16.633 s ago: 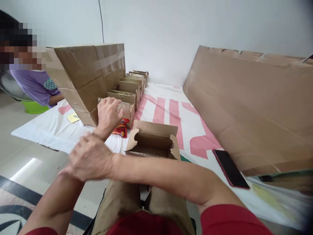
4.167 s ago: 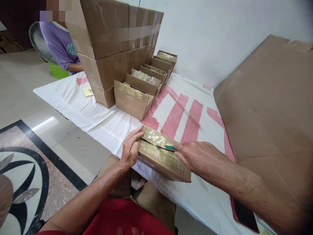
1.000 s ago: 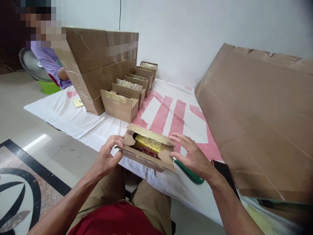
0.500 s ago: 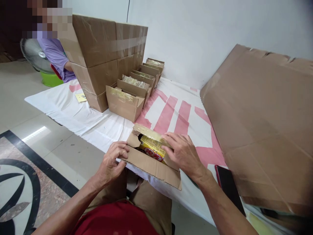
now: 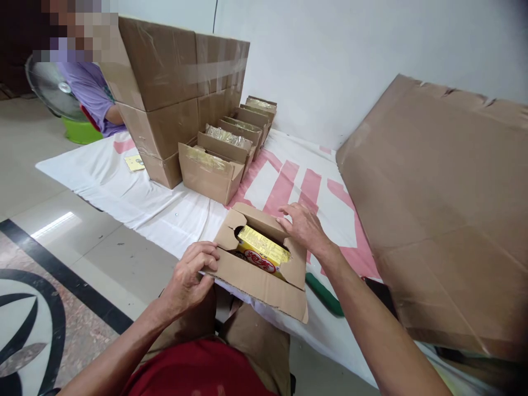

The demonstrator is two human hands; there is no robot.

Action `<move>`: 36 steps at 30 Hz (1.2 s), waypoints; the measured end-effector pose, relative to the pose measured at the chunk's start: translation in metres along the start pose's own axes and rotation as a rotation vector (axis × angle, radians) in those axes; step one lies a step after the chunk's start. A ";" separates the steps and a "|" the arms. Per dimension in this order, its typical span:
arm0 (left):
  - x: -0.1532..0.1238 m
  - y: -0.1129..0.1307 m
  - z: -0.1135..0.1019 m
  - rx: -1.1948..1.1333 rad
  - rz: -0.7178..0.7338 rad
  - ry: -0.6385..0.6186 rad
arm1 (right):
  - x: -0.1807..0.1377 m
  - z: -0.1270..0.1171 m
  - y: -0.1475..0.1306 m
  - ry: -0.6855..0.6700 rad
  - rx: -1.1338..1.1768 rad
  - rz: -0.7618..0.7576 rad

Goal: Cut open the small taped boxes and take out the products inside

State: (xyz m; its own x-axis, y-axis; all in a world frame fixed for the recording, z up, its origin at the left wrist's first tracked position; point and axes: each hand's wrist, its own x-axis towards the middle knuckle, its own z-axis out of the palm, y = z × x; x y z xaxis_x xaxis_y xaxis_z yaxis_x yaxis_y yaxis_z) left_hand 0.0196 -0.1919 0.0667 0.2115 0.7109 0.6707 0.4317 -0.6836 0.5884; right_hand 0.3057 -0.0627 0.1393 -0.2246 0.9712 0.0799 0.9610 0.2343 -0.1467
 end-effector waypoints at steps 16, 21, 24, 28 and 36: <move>0.002 -0.006 0.009 -0.051 -0.028 0.038 | -0.055 -0.011 -0.057 -0.214 -0.160 -0.161; 0.008 -0.004 0.013 -0.043 -0.047 0.113 | -0.071 -0.051 -0.038 0.279 0.225 -0.063; 0.011 0.003 0.005 -0.089 -0.120 0.163 | -0.085 -0.079 -0.032 0.426 0.317 -0.026; 0.028 0.014 -0.014 -0.231 -0.171 0.180 | -0.100 -0.101 -0.036 0.373 0.308 -0.149; 0.070 0.040 -0.028 -0.739 -0.285 -0.134 | -0.105 -0.115 -0.054 0.197 0.406 -0.334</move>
State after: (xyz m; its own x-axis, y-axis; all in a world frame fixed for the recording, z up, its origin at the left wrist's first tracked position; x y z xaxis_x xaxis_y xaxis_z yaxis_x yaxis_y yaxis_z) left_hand 0.0266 -0.1741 0.1495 0.3040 0.8565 0.4170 -0.1977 -0.3715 0.9071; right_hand 0.2961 -0.1827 0.2522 -0.4343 0.8239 0.3641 0.6950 0.5636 -0.4464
